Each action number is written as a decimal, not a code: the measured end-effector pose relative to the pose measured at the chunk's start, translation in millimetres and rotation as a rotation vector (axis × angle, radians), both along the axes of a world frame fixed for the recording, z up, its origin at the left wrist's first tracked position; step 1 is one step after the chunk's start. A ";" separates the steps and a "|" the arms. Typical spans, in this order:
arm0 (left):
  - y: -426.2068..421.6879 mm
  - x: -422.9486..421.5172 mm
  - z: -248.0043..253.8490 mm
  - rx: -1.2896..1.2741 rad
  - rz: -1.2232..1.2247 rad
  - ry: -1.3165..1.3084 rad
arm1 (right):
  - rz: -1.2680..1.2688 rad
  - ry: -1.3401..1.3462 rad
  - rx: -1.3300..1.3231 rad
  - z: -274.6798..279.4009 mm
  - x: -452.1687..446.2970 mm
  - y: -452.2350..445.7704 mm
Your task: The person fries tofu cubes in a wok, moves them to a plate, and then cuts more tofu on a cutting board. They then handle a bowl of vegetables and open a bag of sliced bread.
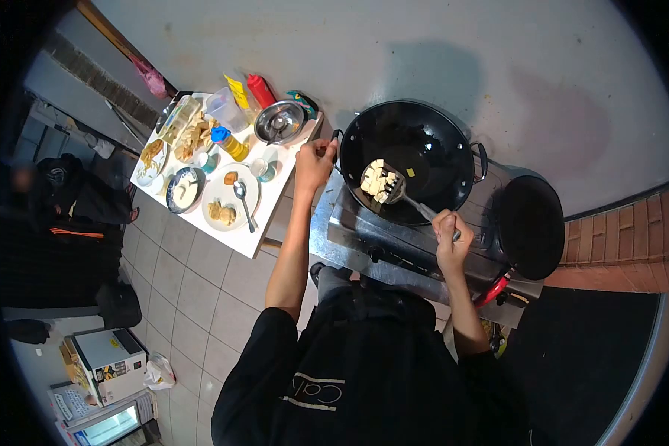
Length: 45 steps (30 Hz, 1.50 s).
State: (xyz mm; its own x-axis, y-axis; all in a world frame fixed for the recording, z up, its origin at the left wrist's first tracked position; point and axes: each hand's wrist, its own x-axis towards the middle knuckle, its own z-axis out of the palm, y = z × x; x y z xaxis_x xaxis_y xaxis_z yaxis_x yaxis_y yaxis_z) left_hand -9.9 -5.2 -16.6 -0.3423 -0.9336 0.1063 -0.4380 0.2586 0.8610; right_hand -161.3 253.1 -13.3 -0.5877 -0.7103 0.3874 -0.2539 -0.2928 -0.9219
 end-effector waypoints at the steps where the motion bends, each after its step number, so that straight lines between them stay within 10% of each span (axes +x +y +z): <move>1: -0.9 -0.1 -0.4 -0.024 -0.005 -0.009 | 0.002 -0.001 -0.001 0.8 -0.1 -0.8; 45: -7.9 24.3 -11.4 -0.202 -0.303 0.126 | -0.389 0.100 0.099 23.0 83.3 -49.9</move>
State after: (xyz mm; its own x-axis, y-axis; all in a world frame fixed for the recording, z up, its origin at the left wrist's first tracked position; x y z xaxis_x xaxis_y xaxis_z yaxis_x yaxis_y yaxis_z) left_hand 14.5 -13.1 -28.1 -0.5718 -0.7480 0.3369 -0.2095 0.5301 0.8216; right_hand -78.0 203.3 9.7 -0.7826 -0.4794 0.3971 -0.4176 -0.0688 -0.9060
